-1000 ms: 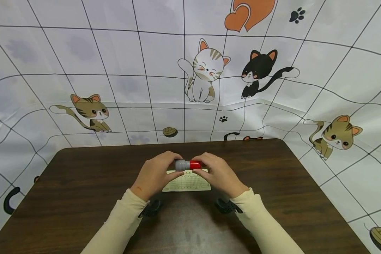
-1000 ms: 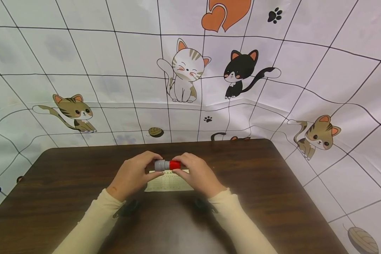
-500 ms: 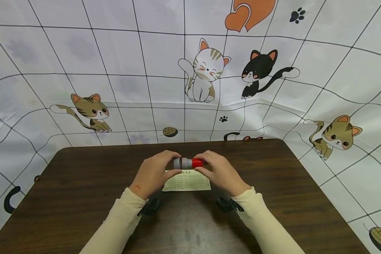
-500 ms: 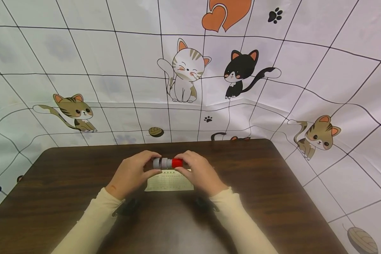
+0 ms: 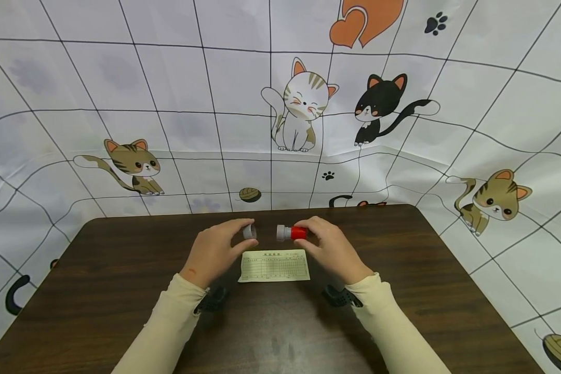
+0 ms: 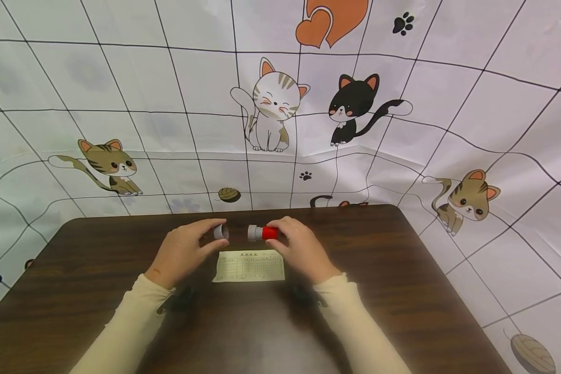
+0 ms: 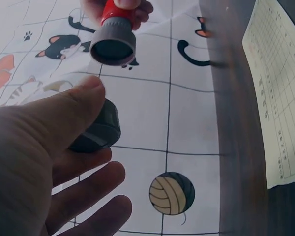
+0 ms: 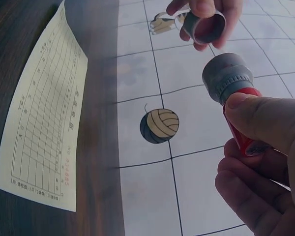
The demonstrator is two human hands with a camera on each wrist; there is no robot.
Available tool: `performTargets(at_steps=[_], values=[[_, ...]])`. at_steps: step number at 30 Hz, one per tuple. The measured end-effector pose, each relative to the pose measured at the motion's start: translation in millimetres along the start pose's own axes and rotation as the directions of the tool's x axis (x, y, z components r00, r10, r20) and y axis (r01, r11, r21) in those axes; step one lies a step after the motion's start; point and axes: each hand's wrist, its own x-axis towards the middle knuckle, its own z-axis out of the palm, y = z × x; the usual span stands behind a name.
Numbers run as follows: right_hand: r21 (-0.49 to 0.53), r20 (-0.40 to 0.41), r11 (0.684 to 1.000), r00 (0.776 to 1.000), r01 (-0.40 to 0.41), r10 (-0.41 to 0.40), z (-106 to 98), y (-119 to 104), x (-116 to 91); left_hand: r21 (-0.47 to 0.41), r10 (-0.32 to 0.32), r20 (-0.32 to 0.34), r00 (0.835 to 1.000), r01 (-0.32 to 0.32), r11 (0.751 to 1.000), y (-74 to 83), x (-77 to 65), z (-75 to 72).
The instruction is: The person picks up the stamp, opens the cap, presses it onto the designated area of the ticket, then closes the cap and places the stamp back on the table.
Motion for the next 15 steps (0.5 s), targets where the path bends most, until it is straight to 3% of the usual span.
performTargets(at_steps=[15], values=[[-0.002, 0.003, 0.998, 0.998, -0.056, 0.056, 1.3, 12.6, -0.2, 0.003, -0.131, 0.068, 0.989, 0.131, 0.991, -12.9, 0.1, -1.9]])
